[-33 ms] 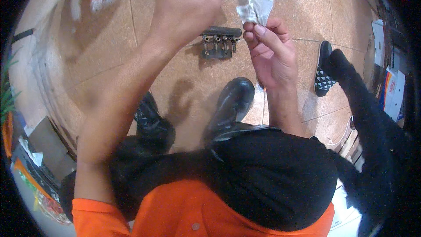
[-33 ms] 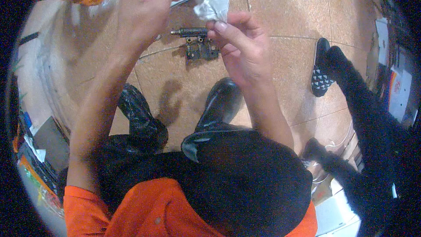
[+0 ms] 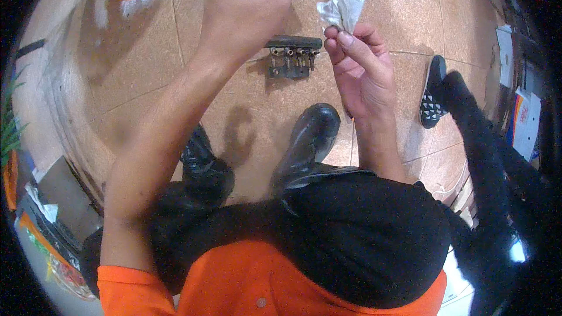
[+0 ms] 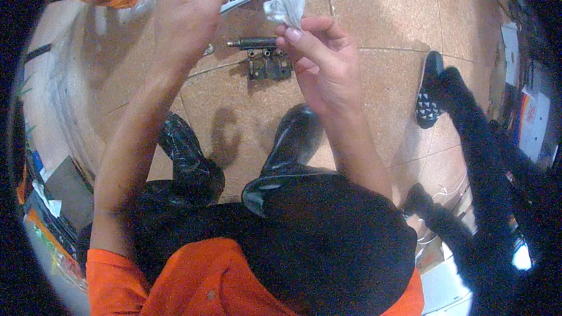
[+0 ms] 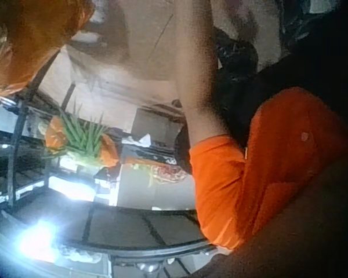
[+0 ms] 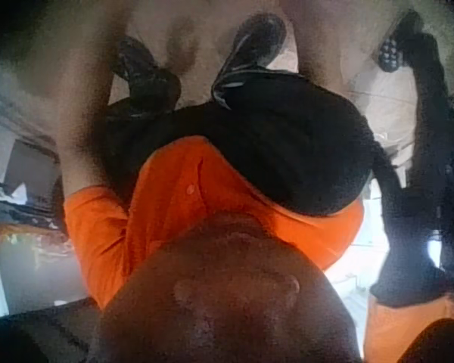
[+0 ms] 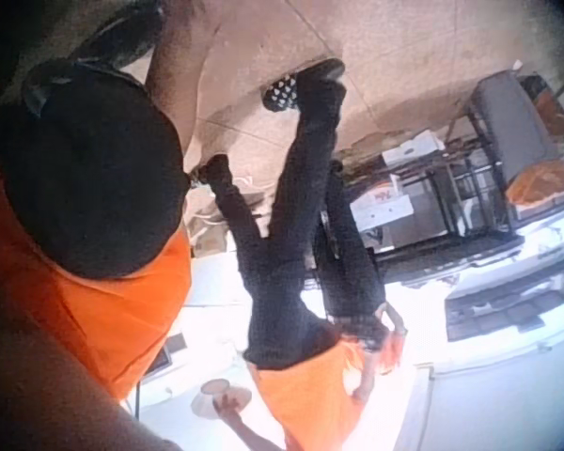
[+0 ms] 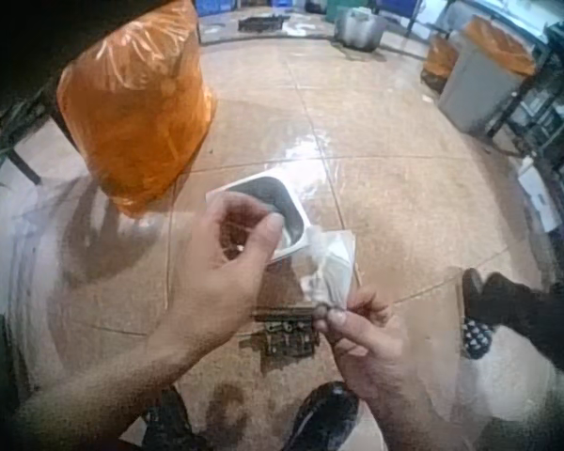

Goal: The person sits on the floor and uses pliers to remove small metal components from a mechanical part. They wipe the components with a tissue and place them into a metal tray. The person continues to disassemble and clean the part throughout the clip.

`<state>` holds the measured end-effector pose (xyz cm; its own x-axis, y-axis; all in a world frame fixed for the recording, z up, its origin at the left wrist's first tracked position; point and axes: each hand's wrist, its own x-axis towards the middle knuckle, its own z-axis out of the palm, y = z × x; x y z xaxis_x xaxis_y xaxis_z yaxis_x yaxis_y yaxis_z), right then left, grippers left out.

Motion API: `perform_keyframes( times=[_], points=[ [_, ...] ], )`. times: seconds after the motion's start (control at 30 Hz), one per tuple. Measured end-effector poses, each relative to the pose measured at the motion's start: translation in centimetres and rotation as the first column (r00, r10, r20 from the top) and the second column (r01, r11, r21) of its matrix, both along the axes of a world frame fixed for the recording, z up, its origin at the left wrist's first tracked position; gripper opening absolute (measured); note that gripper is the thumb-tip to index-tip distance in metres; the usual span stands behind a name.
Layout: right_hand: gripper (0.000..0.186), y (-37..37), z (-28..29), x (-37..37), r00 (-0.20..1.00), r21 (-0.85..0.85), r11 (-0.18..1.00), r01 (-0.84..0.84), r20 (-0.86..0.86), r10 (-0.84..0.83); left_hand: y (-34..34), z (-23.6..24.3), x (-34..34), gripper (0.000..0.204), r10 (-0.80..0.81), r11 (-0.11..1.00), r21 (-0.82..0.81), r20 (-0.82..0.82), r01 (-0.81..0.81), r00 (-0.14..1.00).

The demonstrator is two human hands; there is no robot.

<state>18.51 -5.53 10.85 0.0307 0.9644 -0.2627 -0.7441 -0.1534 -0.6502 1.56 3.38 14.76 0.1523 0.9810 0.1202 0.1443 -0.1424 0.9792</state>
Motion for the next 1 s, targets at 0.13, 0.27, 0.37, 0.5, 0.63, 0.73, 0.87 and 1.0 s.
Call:
perform_keyframes(
  times=[0.13,0.27,0.37,0.5,0.63,0.73,0.87,1.0],
  points=[
    [0.011,0.0,-0.7,-0.3,0.999,-0.002,1.0,0.022,0.032,-0.022,-1.6,-1.4,1.0,0.017,-0.133,0.989,-0.08,-0.118,0.124,0.984],
    [0.01,-0.2,0.1,-1.1,1.0,-0.008,1.0,0.016,0.027,-0.015,-2.0,-1.7,1.3,0.016,-0.265,0.919,-0.28,0.077,0.276,0.961],
    [0.015,-0.7,-0.4,-0.6,0.998,-0.081,0.996,0.042,-0.053,-0.046,-2.1,-1.1,1.1,0.016,-0.245,0.893,-0.335,0.198,0.301,0.949],
    [0.022,-0.6,-0.1,-0.3,0.99,-0.203,0.979,0.005,-0.134,-0.033,-2.1,-1.7,1.0,0.017,-0.295,0.892,-0.314,0.142,0.325,0.945],
    [0.024,0.0,-0.8,-0.1,0.971,-0.112,0.992,-0.055,-0.237,0.027,-1.5,-1.9,1.2,0.019,-0.297,0.873,-0.36,0.141,0.329,0.944],
    [0.023,0.2,-0.6,-0.3,0.96,-0.118,0.989,-0.085,-0.277,0.049,-1.4,-2.4,1.1,0.019,-0.245,0.814,-0.454,0.299,0.363,0.922],
    [0.026,-0.1,-0.9,-0.1,0.98,-0.141,0.989,-0.035,-0.201,0.006,-1.6,-2.6,1.1,0.017,-0.201,0.827,-0.461,0.292,0.322,0.935],
    [0.012,0.2,-1.9,-0.3,0.986,-0.145,0.988,0.045,-0.156,-0.068,-1.5,-3.2,0.9,0.015,-0.298,0.919,-0.236,0.114,0.317,0.948]
  ],
)
